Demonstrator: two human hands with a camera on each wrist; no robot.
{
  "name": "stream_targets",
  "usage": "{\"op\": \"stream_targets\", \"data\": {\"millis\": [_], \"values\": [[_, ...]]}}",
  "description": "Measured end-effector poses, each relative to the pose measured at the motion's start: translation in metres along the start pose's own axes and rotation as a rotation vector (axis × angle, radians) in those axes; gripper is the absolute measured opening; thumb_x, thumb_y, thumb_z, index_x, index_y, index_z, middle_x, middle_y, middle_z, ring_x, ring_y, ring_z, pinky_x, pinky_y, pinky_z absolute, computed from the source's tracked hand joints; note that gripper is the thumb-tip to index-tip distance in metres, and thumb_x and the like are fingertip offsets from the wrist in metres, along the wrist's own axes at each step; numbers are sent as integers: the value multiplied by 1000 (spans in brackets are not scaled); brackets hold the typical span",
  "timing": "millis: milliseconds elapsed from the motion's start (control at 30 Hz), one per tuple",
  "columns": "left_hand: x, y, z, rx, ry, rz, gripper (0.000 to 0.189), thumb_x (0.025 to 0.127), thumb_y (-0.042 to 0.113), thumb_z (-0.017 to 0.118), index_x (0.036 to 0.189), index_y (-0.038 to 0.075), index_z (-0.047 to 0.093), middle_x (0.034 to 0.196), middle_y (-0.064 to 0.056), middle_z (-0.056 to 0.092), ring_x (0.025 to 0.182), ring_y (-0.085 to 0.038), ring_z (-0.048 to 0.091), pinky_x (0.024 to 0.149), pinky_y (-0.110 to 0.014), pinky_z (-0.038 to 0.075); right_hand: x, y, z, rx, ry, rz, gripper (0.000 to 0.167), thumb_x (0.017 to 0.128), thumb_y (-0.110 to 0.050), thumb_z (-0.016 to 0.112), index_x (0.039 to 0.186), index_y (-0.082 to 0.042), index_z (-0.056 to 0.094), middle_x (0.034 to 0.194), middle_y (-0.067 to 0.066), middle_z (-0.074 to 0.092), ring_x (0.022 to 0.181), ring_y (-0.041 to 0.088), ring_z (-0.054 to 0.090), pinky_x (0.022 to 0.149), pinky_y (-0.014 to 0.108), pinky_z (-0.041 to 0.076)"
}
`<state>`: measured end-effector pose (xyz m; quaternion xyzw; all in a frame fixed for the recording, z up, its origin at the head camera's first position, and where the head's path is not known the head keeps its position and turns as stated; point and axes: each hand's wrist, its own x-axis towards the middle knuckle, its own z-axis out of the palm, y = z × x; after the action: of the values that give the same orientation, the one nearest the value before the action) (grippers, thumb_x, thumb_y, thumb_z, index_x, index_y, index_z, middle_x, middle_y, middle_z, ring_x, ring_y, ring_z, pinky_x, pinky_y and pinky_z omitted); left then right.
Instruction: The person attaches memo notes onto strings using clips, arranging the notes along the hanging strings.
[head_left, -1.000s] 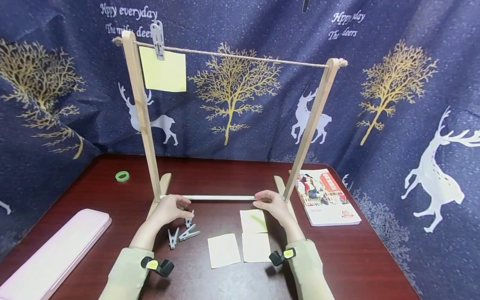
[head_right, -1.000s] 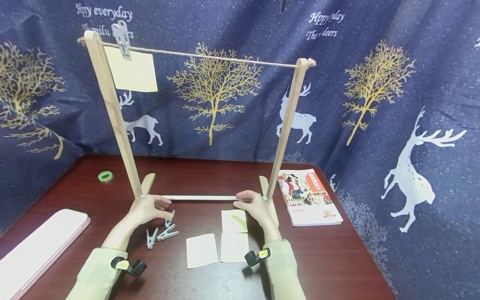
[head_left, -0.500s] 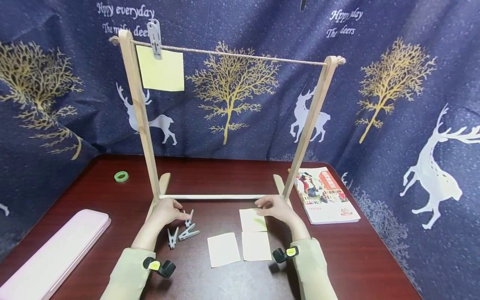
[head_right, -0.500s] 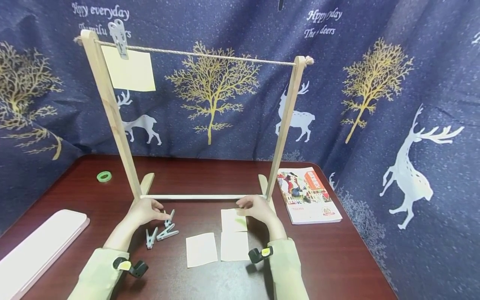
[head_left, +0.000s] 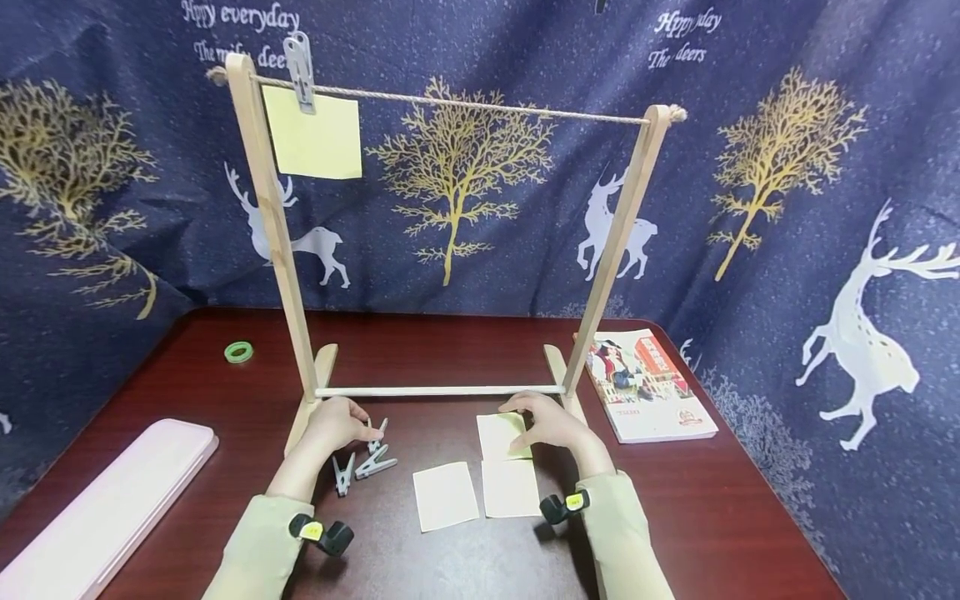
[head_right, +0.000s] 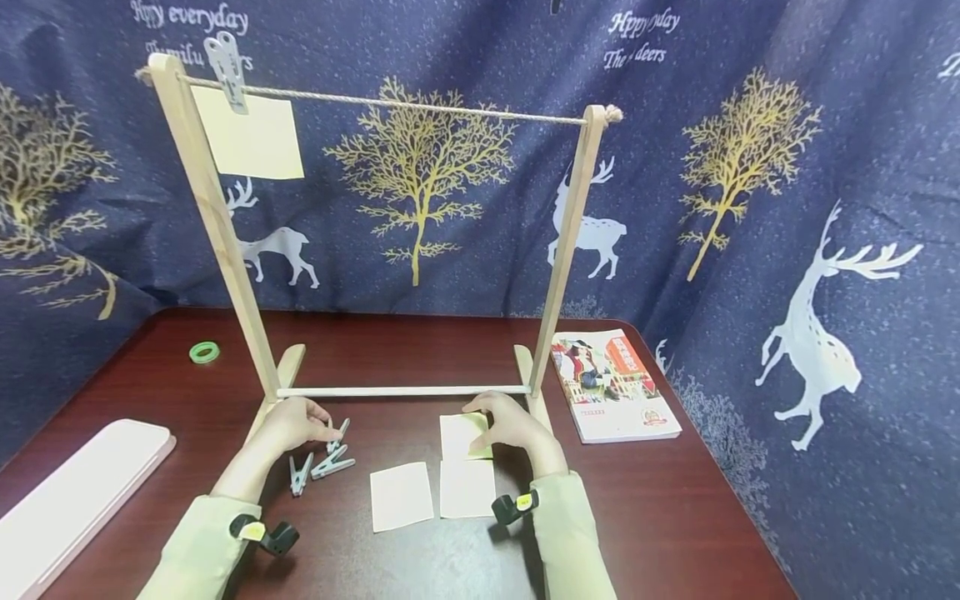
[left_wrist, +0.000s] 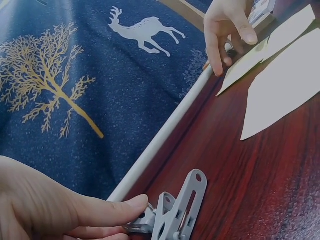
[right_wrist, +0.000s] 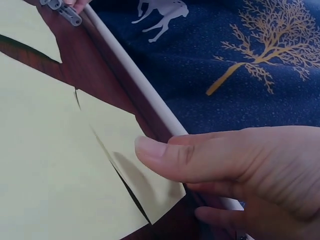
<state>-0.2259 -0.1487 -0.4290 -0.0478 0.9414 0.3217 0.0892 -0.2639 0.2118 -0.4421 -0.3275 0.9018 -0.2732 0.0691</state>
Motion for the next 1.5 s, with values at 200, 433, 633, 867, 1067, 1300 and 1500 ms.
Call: {"op": "stream_targets", "data": {"millis": [200, 433, 633, 867, 1067, 1300, 1500], "values": [[3, -4, 4, -66, 2, 63, 38, 73, 20, 84, 97, -5, 70, 84, -11, 72, 78, -20, 65, 66, -32, 51, 0, -3, -1, -28, -26, 30, 70, 67, -17, 88, 128, 3, 60, 130, 22, 58, 122, 40, 53, 104, 52, 41], [4, -3, 5, -85, -11, 140, 41, 74, 15, 82, 105, -9, 68, 87, -15, 73, 82, -24, 68, 68, -34, 53, -1, -4, 0, -53, -24, 27, 64, 65, -12, 88, 122, 5, 64, 122, 21, 60, 117, 37, 55, 101, 47, 44], [4, -3, 7, -119, -1, 146, 40, 73, 10, 79, 106, -9, 68, 84, -14, 72, 77, -20, 67, 65, -29, 51, -1, -6, 2, -26, 5, 36, 61, 63, -9, 90, 117, 3, 64, 119, 18, 63, 113, 35, 57, 99, 46, 46], [3, -1, 8, -91, 8, 185, 40, 74, 11, 77, 107, -9, 67, 91, -17, 72, 83, -26, 68, 70, -34, 54, 0, -2, 4, 29, 32, 43, 59, 61, -7, 90, 112, -3, 62, 114, 12, 65, 108, 31, 58, 96, 44, 46], [1, 5, 13, -41, 19, 145, 49, 76, 24, 82, 109, -7, 65, 95, -17, 71, 86, -28, 67, 73, -39, 54, -2, 2, 6, 102, 30, 53, 65, 62, -5, 89, 119, -1, 59, 116, 14, 64, 107, 31, 58, 96, 44, 47], [1, 9, 21, 33, 69, 129, 47, 75, 27, 83, 100, -7, 62, 89, -16, 68, 81, -26, 64, 72, -41, 52, -3, 6, 7, 52, 42, 59, 65, 61, -12, 91, 120, -1, 64, 117, 14, 65, 107, 30, 59, 96, 43, 46], [0, 11, 24, 69, 100, 119, 45, 75, 27, 83, 95, -6, 61, 83, -15, 64, 78, -26, 60, 75, -43, 49, -3, 7, 7, 89, 51, 62, 63, 61, -12, 90, 118, -1, 64, 114, 13, 65, 103, 25, 58, 93, 40, 47]]}}
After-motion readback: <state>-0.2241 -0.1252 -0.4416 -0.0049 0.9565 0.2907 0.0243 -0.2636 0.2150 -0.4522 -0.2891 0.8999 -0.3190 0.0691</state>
